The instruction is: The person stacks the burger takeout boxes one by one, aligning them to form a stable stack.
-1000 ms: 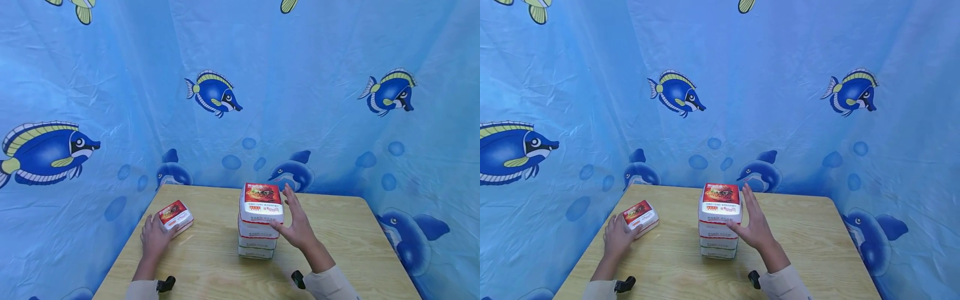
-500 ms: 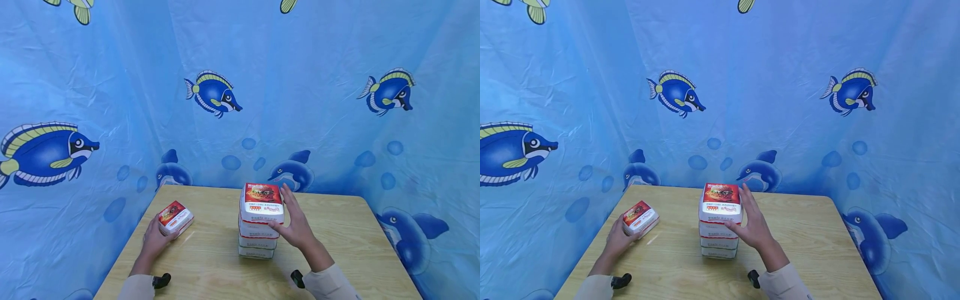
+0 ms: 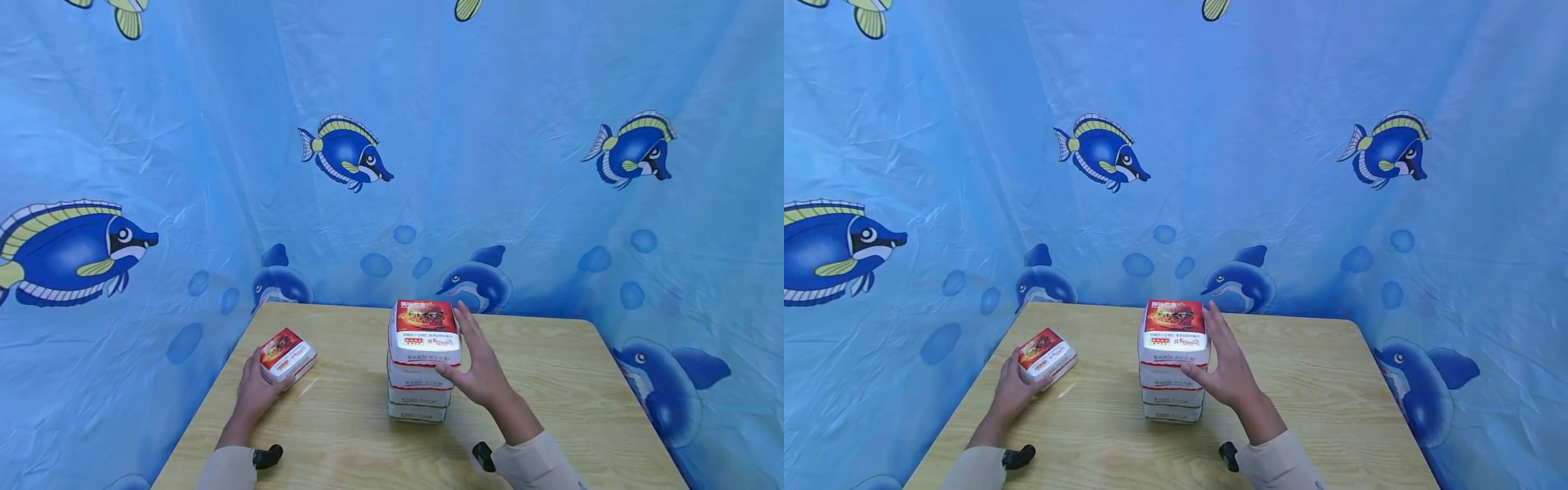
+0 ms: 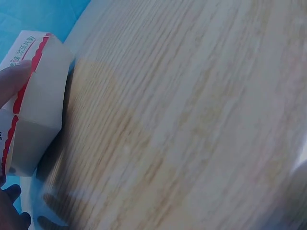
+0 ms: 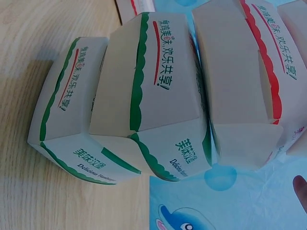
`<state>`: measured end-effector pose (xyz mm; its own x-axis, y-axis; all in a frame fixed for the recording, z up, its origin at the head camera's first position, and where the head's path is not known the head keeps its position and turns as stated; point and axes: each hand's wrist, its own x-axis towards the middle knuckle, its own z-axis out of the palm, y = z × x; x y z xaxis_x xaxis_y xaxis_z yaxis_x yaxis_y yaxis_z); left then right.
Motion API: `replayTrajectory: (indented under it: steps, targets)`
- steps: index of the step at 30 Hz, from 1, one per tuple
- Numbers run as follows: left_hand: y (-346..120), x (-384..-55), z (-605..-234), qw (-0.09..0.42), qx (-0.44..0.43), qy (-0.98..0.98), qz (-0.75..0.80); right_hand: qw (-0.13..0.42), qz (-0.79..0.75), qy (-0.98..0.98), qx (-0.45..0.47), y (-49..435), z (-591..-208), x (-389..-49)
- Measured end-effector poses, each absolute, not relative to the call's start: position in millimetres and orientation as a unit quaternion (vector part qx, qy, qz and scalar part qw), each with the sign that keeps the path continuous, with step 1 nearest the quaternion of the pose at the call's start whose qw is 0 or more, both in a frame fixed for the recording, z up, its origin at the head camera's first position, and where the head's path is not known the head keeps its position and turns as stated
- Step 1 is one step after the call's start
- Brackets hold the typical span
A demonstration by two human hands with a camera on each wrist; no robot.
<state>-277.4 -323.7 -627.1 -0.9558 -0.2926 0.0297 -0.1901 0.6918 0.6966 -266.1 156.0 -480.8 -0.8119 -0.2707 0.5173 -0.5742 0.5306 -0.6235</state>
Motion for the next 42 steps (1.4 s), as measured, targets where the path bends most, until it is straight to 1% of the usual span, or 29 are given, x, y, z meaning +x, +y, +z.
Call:
replayTrajectory:
  steps: [10, 16, 23, 26, 37, 42]
  targets:
    - [-321.8, -274.0, -632.0, 0.064, 0.133, -0.916, -0.374, 0.185, 0.417, -0.856, 0.244, 155.7, -481.7, -265.0]
    - [-320.4, -275.4, -629.9, 0.077, 0.13, -0.918, -0.366, 0.198, 0.412, -0.852, 0.254, 157.3, -480.8, -266.5]
    - [-318.5, -277.1, -632.5, 0.088, 0.125, -0.916, -0.372, 0.19, 0.417, -0.852, 0.255, 157.1, -484.3, -264.9]
    - [-316.9, -279.8, -633.3, 0.091, 0.125, -0.909, -0.387, 0.194, 0.418, -0.85, 0.254, 156.9, -484.4, -264.6]
    - [-312.1, -282.8, -627.2, 0.088, 0.154, -0.878, -0.444, 0.195, 0.413, -0.855, 0.246, 159.3, -479.4, -263.6]
    - [-310.8, -283.2, -618.8, 0.09, 0.15, -0.872, -0.457, 0.192, 0.413, -0.857, 0.242, 159.0, -479.6, -263.6]
